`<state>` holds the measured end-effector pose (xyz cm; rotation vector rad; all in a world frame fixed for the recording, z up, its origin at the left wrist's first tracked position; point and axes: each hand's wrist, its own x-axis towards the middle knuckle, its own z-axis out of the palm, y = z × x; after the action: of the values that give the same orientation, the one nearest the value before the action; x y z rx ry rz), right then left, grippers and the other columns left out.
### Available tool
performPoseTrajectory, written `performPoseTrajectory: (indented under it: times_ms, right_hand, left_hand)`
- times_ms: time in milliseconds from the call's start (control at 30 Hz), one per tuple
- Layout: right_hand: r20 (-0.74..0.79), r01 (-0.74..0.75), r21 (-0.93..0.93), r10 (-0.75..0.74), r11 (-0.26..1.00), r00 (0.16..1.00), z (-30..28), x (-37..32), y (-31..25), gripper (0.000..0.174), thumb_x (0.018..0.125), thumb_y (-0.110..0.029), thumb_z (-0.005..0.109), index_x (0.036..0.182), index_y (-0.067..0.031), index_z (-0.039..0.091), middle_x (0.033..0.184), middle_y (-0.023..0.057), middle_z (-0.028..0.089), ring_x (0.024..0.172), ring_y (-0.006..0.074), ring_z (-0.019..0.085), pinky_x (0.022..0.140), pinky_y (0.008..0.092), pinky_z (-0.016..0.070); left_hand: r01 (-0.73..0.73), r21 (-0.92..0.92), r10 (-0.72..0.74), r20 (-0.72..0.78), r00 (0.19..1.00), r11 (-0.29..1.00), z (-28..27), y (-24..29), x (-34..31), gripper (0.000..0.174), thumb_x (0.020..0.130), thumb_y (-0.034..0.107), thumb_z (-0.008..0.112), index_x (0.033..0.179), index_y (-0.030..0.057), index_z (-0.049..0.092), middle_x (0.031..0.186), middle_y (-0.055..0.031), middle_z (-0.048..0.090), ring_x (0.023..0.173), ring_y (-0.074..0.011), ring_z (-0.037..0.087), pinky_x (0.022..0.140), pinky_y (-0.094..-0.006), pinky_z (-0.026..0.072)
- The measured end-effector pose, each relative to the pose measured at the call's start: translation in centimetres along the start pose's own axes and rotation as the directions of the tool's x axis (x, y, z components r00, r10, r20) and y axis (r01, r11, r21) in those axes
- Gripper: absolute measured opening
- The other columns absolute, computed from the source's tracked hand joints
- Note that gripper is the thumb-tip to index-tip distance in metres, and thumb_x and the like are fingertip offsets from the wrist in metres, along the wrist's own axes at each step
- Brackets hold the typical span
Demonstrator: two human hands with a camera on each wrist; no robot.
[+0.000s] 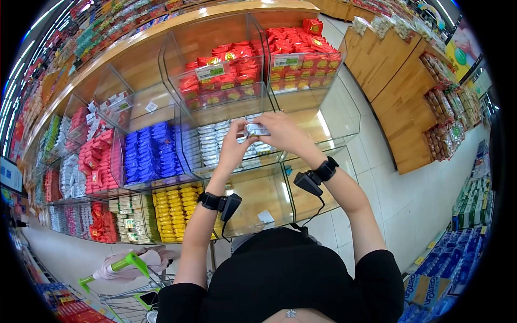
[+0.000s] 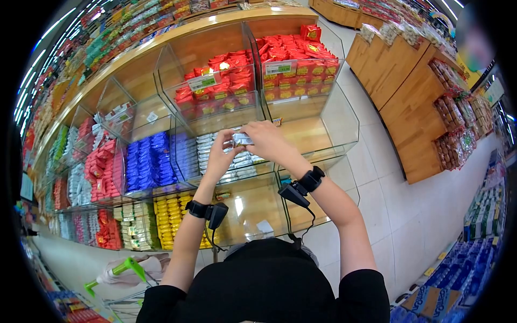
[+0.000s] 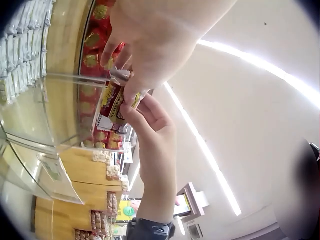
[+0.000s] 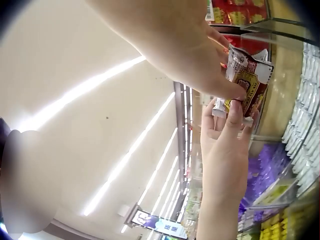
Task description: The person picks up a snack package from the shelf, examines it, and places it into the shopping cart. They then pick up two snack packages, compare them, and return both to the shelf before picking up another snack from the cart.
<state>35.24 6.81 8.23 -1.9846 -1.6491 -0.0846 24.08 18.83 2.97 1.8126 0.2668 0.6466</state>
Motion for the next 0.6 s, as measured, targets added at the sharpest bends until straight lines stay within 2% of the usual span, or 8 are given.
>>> performPoseTrajectory:
  times_ms: [67,133,200,333,400,467,533,600]
  right_hand:
    - [0.034,-0.024,0.021,0.023,0.999,0.999,2.0,0.3,1.3,0.029,0.061,-0.014,0.063,0.088,-0.0047,0.056,0.085,0.0115,0.058,0.085,0.0292,0.054,0.074,0.0384,0.0414]
    - [0.072,-0.02,0.021,0.018,1.0,0.997,3.5,0.4,2.4,0.029,0.061,-0.015,0.064,0.087,-0.0044,0.057,0.084,0.0117,0.058,0.084,0.0296,0.055,0.073,0.0388,0.0423]
    - [0.109,-0.015,0.022,0.013,1.0,0.994,4.6,0.7,3.1,0.029,0.06,-0.015,0.065,0.086,-0.0042,0.057,0.084,0.0119,0.059,0.083,0.03,0.056,0.072,0.0392,0.0432]
    - [0.284,-0.081,-0.055,0.093,0.995,0.954,5.7,1.4,3.4,0.029,0.06,-0.017,0.065,0.085,-0.0042,0.058,0.085,0.0123,0.059,0.081,0.0307,0.056,0.072,0.039,0.044]
    - [0.377,0.012,-0.145,0.045,0.989,0.925,7.2,1.5,4.4,0.029,0.057,-0.017,0.067,0.082,-0.0038,0.06,0.08,0.0136,0.06,0.079,0.0298,0.058,0.069,0.0397,0.0451]
    - [0.411,0.061,-0.185,0.021,0.981,0.911,8.5,1.9,4.8,0.025,0.058,-0.015,0.066,0.079,-0.004,0.061,0.078,0.0133,0.061,0.077,0.029,0.059,0.07,0.0388,0.0453]
    - [0.576,0.077,-0.326,0.133,0.942,0.806,9.4,2.2,4.7,0.023,0.058,-0.011,0.062,0.081,-0.0074,0.061,0.079,0.0118,0.06,0.077,0.0298,0.058,0.073,0.0395,0.0443]
    - [0.611,0.101,-0.33,0.131,0.938,0.781,9.9,2.5,4.7,0.02,0.058,-0.012,0.062,0.078,-0.0063,0.061,0.078,0.0121,0.06,0.075,0.0287,0.059,0.073,0.0387,0.0441]
  left_hand:
    - [0.019,-0.011,-0.019,0.014,1.0,1.0,0.1,-2.2,0.1,0.042,0.067,0.006,0.068,0.103,0.0051,0.046,0.095,-0.0092,0.055,0.09,-0.0212,0.052,0.077,-0.0326,0.0425]
    - [-0.001,0.156,-0.002,0.021,1.0,0.988,0.1,-4.0,0.1,0.042,0.067,0.008,0.068,0.103,0.0048,0.046,0.094,-0.0114,0.054,0.091,-0.0242,0.051,0.077,-0.034,0.0412]
    - [0.045,0.155,-0.051,0.036,0.998,0.987,0.1,-5.2,0.0,0.041,0.067,0.012,0.069,0.101,0.0043,0.046,0.092,-0.0129,0.054,0.091,-0.027,0.05,0.077,-0.0352,0.04]
    - [0.127,0.236,-0.155,0.107,0.982,0.964,-0.3,-6.5,-0.3,0.04,0.068,0.016,0.068,0.1,0.0041,0.047,0.095,-0.0146,0.054,0.09,-0.0302,0.05,0.078,-0.0368,0.0395]
    - [-0.007,0.379,-0.07,0.188,0.98,0.925,-0.9,-7.3,-0.5,0.039,0.069,0.017,0.067,0.101,0.0038,0.049,0.094,-0.016,0.055,0.09,-0.0311,0.049,0.079,-0.0372,0.0394]
    - [0.009,0.399,-0.1,0.209,0.973,0.917,-1.3,-8.4,-0.9,0.038,0.071,0.019,0.065,0.101,0.003,0.05,0.095,-0.0174,0.056,0.09,-0.0314,0.051,0.08,-0.0371,0.0402]
    - [0.125,0.353,-0.242,0.309,0.92,0.927,-1.5,-10.0,-1.3,0.036,0.074,0.021,0.062,0.102,0.0026,0.05,0.093,-0.0171,0.058,0.087,-0.0304,0.054,0.077,-0.0363,0.0423]
    - [0.135,0.363,-0.256,0.309,0.916,0.922,-1.7,-10.1,-1.3,0.033,0.077,0.021,0.059,0.102,0.0017,0.05,0.09,-0.016,0.059,0.082,-0.0279,0.056,0.073,-0.0345,0.0444]
